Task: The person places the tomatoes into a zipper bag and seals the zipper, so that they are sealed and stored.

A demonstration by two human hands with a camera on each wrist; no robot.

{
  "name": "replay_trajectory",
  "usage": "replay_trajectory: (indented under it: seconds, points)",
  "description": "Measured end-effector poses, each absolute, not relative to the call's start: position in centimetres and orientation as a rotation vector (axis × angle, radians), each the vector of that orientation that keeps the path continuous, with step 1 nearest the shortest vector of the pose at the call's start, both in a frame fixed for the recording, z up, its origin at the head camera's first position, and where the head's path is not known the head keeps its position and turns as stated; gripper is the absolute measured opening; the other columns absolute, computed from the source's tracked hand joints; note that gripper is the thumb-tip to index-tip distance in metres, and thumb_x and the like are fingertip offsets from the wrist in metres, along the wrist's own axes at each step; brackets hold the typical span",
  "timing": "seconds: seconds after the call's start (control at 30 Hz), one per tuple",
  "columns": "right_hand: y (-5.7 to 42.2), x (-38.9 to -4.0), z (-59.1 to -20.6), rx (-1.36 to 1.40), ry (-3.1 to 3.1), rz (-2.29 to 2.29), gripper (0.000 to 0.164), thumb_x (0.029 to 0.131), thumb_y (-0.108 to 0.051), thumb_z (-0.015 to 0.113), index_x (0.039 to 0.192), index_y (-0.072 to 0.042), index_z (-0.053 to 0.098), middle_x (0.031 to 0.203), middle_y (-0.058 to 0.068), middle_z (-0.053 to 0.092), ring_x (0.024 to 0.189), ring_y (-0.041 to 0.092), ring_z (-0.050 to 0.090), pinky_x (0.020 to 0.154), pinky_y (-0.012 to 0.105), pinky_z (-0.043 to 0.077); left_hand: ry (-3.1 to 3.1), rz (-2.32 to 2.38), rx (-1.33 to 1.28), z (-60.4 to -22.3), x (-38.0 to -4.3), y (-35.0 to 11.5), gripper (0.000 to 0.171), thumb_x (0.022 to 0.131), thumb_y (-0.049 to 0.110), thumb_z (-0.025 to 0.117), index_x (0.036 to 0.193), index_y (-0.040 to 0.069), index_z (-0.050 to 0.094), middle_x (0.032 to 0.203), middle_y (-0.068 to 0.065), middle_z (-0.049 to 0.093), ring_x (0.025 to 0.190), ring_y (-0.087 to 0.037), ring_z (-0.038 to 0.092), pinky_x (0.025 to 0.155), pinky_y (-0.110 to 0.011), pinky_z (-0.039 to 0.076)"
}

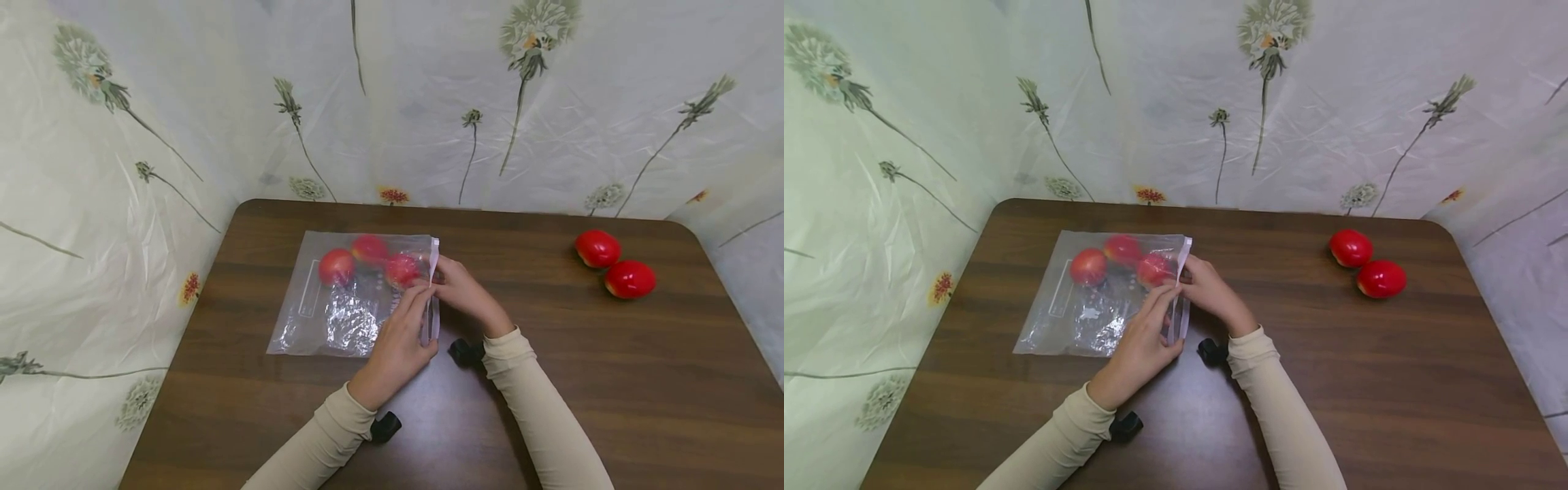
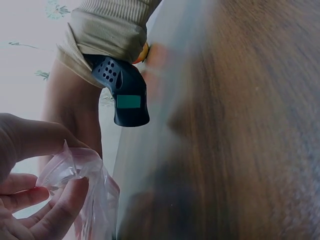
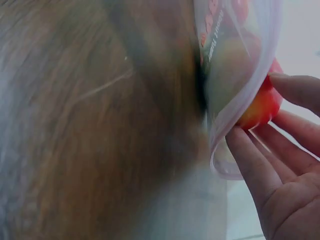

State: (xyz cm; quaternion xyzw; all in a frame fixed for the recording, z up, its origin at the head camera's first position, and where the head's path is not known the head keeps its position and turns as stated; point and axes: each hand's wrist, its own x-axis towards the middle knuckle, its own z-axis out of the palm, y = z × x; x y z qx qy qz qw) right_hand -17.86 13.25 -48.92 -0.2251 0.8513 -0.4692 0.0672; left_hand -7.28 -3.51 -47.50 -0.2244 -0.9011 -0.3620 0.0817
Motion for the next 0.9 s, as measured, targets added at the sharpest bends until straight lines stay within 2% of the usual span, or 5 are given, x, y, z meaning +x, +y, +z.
replay_trajectory:
  seconds: [0.23,0.5,0.73,0.9]
  points:
    - [12.8,-18.1,-48.8,-0.666,2.581,-1.368,0.053,0.096,-0.007,0.069,0.146,-0.002,0.055,0.139,0.025,0.063,0.122,0.039,0.063,0.110,0.057,0.048,-2.696,-1.076,-0.671,-47.4,-7.3,-3.5,0.087,0.072,0.005,0.086,0.150,0.006,0.048,0.151,-0.005,0.050,0.118,-0.021,0.063,0.090,-0.038,0.059]
    - [12.3,-18.3,-48.8,-0.653,2.674,-1.341,0.047,0.096,-0.008,0.068,0.142,-0.002,0.059,0.134,0.022,0.067,0.119,0.037,0.065,0.106,0.055,0.051,-2.674,-1.079,-0.668,-47.3,-7.2,-3.5,0.089,0.070,0.003,0.086,0.150,0.006,0.048,0.150,-0.006,0.050,0.096,-0.017,0.066,0.079,-0.034,0.058]
    - [12.0,-18.0,-48.5,-0.495,2.820,-1.246,0.037,0.087,-0.025,0.082,0.117,-0.005,0.072,0.108,0.016,0.077,0.095,0.031,0.069,0.087,0.047,0.056,-2.671,-1.090,-0.679,-47.5,-7.2,-3.5,0.092,0.069,0.003,0.087,0.152,0.008,0.046,0.150,-0.005,0.050,0.102,-0.019,0.065,0.080,-0.036,0.059]
    - [12.0,-17.8,-48.6,-0.508,2.820,-1.192,0.021,0.089,-0.025,0.080,0.097,-0.007,0.075,0.094,0.012,0.078,0.083,0.025,0.068,0.078,0.040,0.056,-2.666,-1.093,-0.677,-47.5,-7.2,-3.5,0.092,0.069,0.003,0.088,0.151,0.007,0.047,0.150,-0.006,0.051,0.098,-0.019,0.065,0.078,-0.035,0.059]
